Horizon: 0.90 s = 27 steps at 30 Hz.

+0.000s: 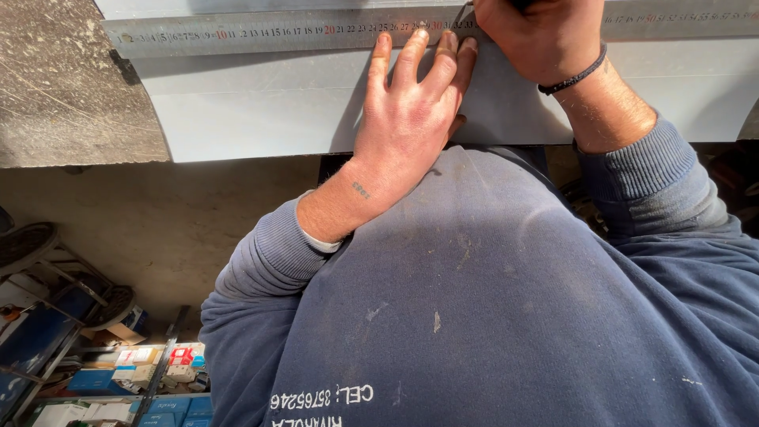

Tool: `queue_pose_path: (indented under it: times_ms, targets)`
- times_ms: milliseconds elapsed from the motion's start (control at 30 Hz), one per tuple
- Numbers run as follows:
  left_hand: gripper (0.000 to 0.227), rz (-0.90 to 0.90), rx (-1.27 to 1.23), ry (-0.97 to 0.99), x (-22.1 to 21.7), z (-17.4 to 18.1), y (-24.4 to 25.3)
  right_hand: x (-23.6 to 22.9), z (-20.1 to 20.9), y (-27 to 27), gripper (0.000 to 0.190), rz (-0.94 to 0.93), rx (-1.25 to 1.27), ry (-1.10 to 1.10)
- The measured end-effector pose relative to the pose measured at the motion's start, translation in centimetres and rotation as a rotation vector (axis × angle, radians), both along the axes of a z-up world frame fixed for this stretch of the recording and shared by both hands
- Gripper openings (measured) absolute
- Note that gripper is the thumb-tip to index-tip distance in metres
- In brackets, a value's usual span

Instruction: The person uses a calculator, then places a metal ruler on a sheet of metal and marks measurements with a scribe. The person repeatedly repositions the ruler along the sheet to create a series of evenly spaced marks.

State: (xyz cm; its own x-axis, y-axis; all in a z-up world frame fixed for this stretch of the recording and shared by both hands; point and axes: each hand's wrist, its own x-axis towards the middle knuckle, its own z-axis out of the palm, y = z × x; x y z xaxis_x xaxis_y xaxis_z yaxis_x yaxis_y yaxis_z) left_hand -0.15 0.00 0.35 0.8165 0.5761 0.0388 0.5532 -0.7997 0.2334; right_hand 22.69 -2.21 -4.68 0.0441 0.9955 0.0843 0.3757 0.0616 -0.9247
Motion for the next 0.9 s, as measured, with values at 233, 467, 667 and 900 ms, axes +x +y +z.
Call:
queue_pose_path:
  times_ms: [233, 467, 667, 900]
  targets:
    - [0.073, -0.006, -0.029, 0.003, 0.0, 0.2, 0.2, 0.0, -0.1, 0.0, 0.018, -0.019, -0.002, -0.039]
    - [0.074, -0.012, -0.009, 0.010, 0.0, -0.1, 0.1, 0.0, -0.1, 0.1, 0.013, 0.017, 0.056, -0.009]
    - [0.076, -0.013, -0.011, 0.010, 0.0, 0.1, 0.2, -0.2, 0.3, 0.3, 0.016, 0.008, 0.020, -0.015]
    - [0.075, 0.004, -0.009, -0.015, 0.1, 0.0, 0.2, 0.5, -1.5, -0.4, 0.018, -0.004, 0.027, -0.016]
